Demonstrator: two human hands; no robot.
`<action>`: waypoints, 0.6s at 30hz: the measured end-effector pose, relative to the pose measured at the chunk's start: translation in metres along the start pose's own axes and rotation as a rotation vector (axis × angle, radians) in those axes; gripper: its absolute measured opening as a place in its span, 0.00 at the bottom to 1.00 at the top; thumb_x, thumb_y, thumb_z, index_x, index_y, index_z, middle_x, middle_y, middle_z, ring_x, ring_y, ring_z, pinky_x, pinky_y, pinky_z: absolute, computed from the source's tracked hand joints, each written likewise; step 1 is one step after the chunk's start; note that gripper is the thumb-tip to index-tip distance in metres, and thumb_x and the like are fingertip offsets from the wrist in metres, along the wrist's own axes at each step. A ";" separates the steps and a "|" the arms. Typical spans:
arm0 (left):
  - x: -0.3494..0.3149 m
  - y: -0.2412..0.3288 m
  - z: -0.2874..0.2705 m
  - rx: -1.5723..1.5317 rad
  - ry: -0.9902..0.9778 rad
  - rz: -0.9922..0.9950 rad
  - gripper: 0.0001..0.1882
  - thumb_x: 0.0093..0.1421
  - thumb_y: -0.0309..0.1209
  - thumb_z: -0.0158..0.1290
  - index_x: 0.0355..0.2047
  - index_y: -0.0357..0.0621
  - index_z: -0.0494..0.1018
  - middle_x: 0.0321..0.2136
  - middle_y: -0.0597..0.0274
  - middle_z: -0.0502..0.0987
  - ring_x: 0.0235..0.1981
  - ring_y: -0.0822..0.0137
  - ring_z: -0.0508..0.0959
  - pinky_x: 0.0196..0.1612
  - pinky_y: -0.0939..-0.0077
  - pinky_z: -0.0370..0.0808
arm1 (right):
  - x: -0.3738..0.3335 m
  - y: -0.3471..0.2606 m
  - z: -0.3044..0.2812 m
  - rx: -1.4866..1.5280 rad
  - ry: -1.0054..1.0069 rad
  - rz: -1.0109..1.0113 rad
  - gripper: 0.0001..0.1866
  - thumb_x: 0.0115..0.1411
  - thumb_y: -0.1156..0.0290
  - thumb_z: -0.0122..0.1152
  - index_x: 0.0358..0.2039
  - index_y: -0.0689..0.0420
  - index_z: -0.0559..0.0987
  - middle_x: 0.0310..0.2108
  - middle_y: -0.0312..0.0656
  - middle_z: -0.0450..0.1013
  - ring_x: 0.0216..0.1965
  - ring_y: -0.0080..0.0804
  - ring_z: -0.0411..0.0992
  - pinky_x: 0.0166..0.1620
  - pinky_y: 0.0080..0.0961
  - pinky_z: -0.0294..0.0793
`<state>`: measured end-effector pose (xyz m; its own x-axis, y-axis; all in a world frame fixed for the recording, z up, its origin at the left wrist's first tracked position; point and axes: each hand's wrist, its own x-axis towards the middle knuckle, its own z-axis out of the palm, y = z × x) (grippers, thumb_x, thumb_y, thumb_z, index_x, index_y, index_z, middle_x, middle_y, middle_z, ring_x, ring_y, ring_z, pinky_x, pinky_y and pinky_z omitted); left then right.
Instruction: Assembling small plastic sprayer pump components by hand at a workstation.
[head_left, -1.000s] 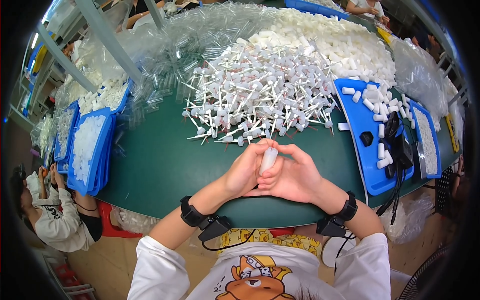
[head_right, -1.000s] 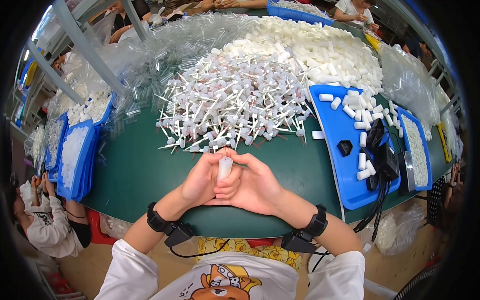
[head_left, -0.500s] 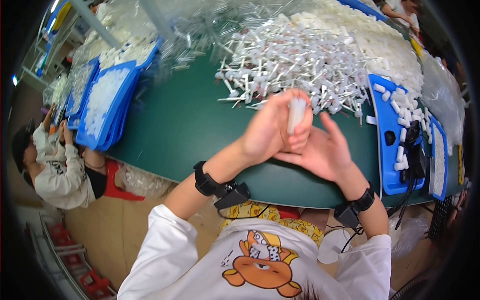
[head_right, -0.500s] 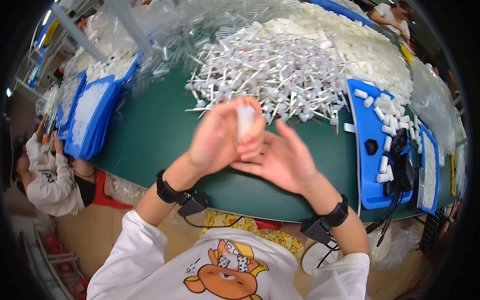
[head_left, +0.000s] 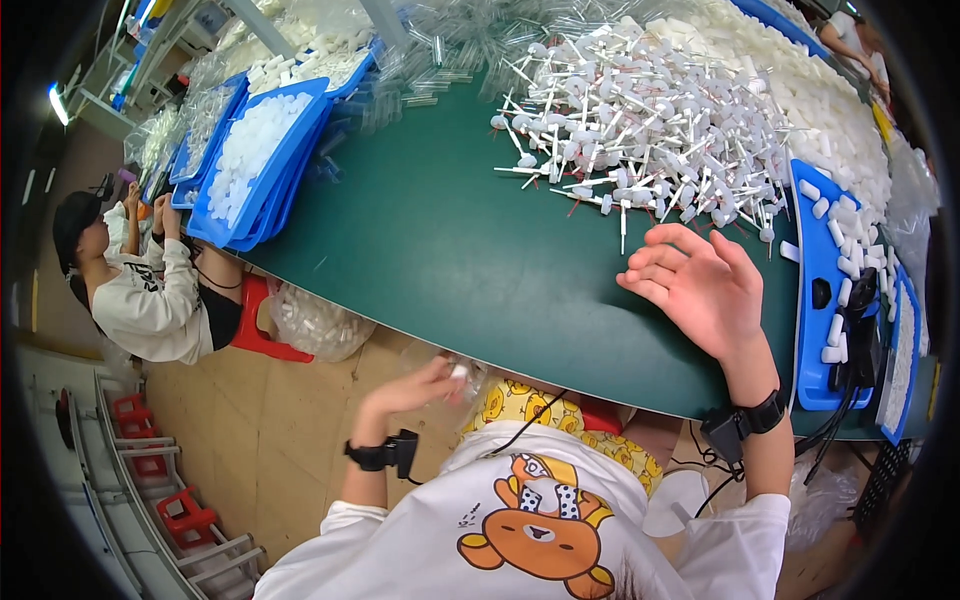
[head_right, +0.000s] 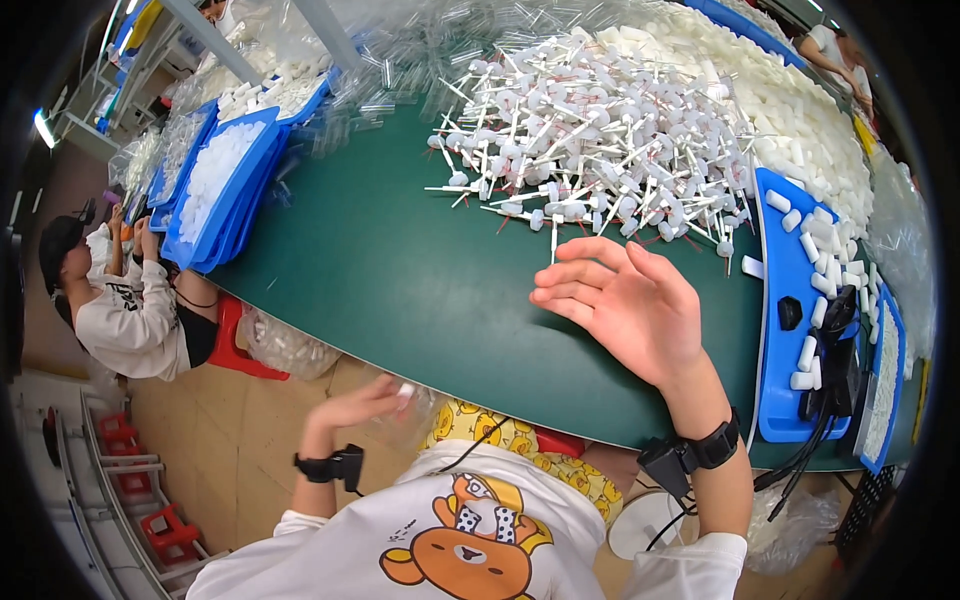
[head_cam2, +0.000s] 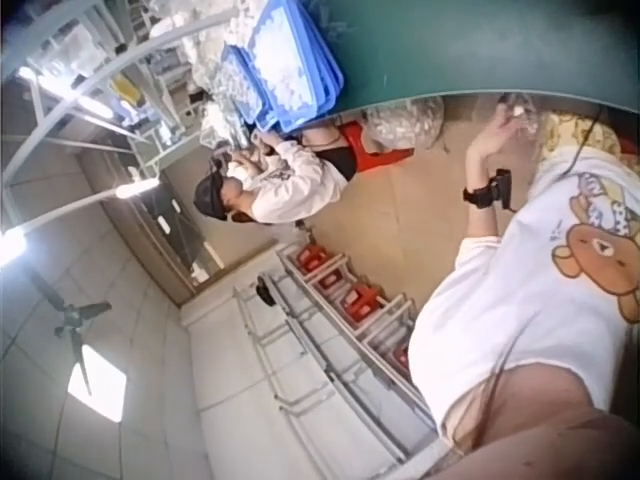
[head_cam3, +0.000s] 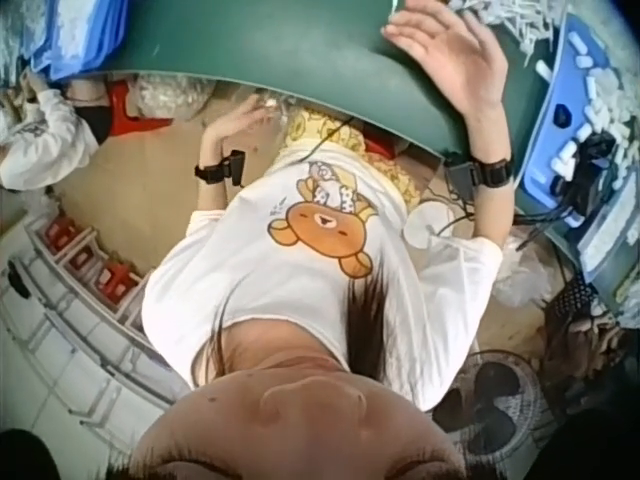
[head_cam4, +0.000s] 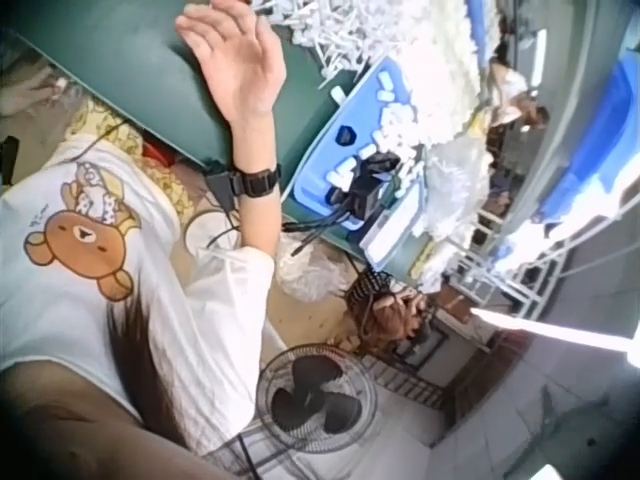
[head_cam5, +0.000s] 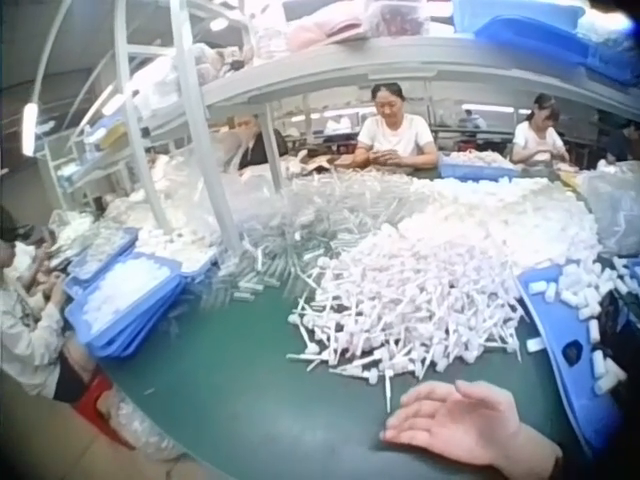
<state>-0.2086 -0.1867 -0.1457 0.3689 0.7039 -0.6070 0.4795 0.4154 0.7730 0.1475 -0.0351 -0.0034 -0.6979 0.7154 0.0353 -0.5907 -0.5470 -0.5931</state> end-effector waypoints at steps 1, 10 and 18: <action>0.018 -0.044 0.014 0.136 0.285 -0.032 0.32 0.62 0.42 0.42 0.61 0.40 0.48 0.47 0.47 0.71 0.44 0.56 0.74 0.45 0.66 0.69 | 0.001 0.000 0.002 -0.029 0.000 0.009 0.28 0.60 0.54 0.41 0.48 0.68 0.66 0.45 0.58 0.68 0.51 0.48 0.65 0.58 0.39 0.58; 0.030 0.085 0.032 0.658 -0.053 0.053 0.20 0.57 0.33 0.44 0.47 0.34 0.66 0.46 0.42 0.69 0.46 0.47 0.70 0.47 0.62 0.68 | -0.003 -0.003 -0.003 -0.532 0.150 0.056 0.13 0.59 0.72 0.49 0.42 0.66 0.70 0.40 0.50 0.72 0.44 0.34 0.71 0.50 0.28 0.68; 0.010 0.266 0.026 0.347 -0.814 0.706 0.14 0.63 0.30 0.42 0.44 0.34 0.67 0.36 0.54 0.75 0.37 0.61 0.76 0.41 0.72 0.72 | -0.030 -0.048 0.029 -1.016 0.365 0.025 0.08 0.58 0.72 0.53 0.35 0.63 0.74 0.33 0.40 0.74 0.37 0.25 0.73 0.44 0.21 0.71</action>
<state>-0.0560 -0.0840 0.0489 0.9925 0.0802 -0.0924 0.1067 -0.1978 0.9744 0.1852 -0.0434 0.0473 -0.4432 0.8873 -0.1279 0.1518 -0.0663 -0.9862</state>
